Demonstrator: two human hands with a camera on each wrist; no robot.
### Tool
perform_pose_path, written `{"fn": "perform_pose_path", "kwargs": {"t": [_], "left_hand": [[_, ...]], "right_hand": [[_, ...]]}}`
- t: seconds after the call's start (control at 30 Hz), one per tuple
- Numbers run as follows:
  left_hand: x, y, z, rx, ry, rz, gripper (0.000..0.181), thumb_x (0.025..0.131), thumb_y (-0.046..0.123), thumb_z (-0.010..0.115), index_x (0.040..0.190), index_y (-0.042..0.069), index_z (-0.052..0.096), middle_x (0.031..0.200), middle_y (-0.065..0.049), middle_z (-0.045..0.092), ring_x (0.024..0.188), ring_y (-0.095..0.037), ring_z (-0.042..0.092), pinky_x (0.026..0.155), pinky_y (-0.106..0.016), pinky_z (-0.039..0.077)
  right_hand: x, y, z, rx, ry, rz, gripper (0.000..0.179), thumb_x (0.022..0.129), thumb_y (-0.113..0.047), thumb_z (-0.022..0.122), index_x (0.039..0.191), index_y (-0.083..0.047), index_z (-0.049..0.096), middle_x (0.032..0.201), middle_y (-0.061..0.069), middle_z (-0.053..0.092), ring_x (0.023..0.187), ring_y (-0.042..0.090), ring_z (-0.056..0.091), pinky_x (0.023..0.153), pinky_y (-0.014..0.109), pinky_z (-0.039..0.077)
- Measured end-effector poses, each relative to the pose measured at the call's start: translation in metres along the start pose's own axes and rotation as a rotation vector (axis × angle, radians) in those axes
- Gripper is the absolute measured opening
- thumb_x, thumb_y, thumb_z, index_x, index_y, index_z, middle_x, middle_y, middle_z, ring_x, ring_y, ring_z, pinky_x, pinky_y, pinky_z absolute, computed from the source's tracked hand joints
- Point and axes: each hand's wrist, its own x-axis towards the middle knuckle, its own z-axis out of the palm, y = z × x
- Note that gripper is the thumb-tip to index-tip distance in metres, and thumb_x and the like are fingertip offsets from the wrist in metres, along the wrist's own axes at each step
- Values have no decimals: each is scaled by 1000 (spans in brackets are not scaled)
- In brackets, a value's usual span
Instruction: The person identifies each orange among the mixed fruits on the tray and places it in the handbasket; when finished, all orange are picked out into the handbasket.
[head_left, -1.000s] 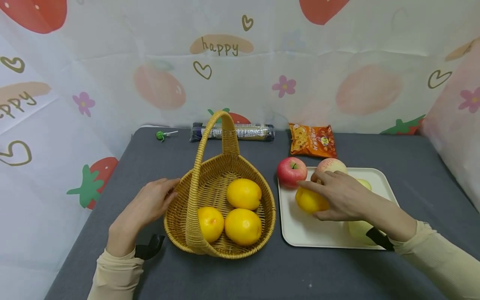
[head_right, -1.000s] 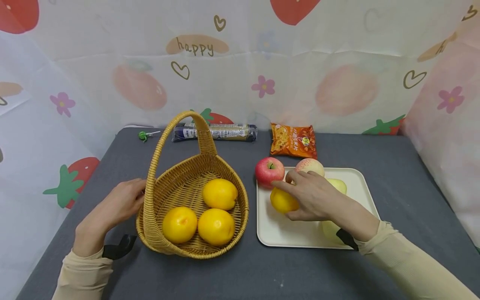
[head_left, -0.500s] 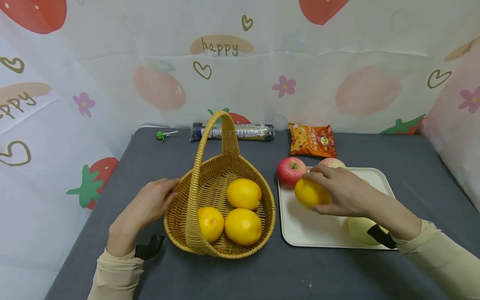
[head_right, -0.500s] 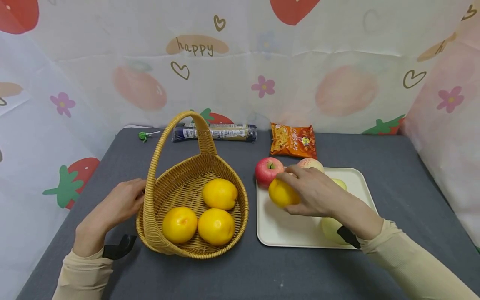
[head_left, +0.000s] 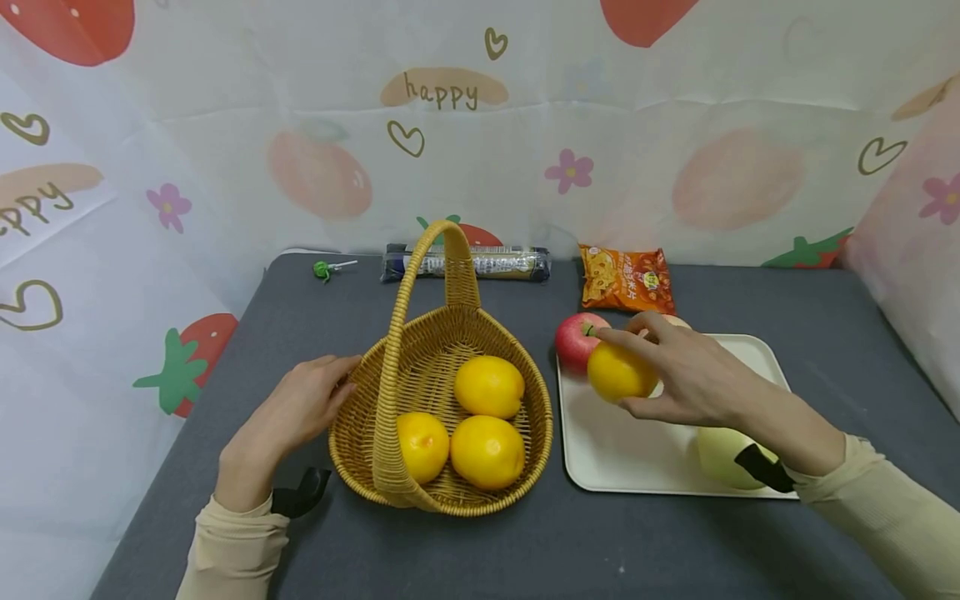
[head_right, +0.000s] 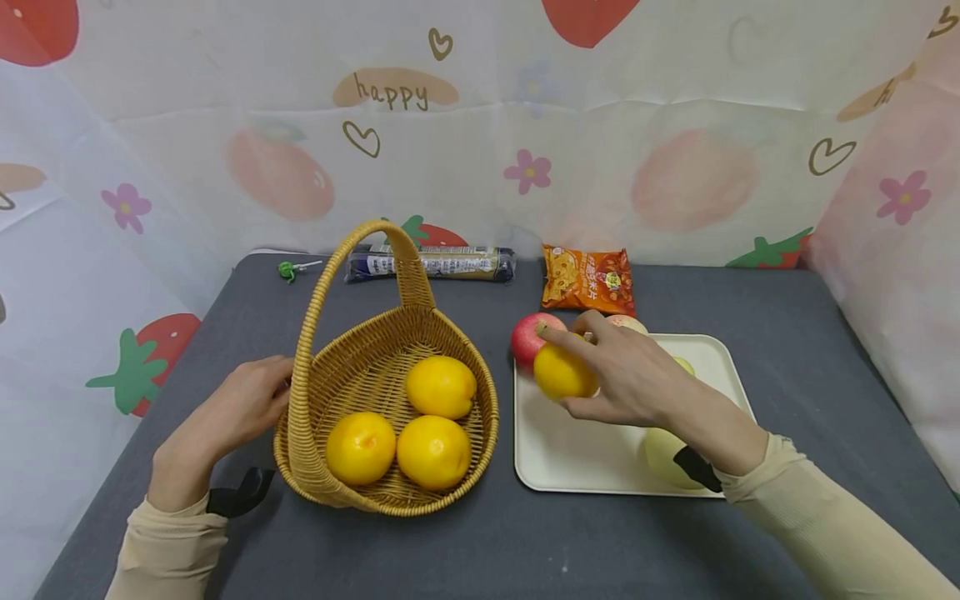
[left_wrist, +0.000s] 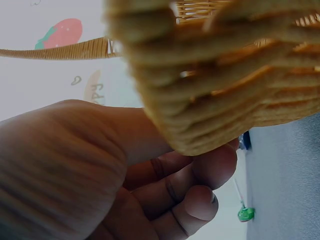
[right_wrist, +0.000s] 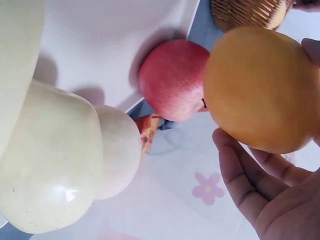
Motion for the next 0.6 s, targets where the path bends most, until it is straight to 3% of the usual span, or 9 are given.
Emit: {"fn": "perform_pose_path", "kwargs": {"t": [0.2,0.43,0.6], "left_hand": [[1,1,0,1,-3,2,32,93,5,62,124,-4,62,108,-19,69,91,-29,66,83,-48,57],[1,0,0,6,-1,3,32,93,5,62,124,-5,62,107,-19,69,89,-29,66,82,-47,57],[1,0,1,10,-1,3,32,93,6,62,124,-5,62,106,-18,69,88,-28,65,82,-47,57]], "right_hand": [[1,0,-2,39,29,6,65,70,-33,81,130,-21,58,108,9,53,79,19,55,63,29,49],[2,-1,-2,61,64,11,64,71,-31,81,127,-16,54,113,10,53,78,19,57,63,30,52],[5,0,-2,39,137,-36,65,69,-32,82,125,-11,56,113,9,57,71,15,57,60,30,52]]}}
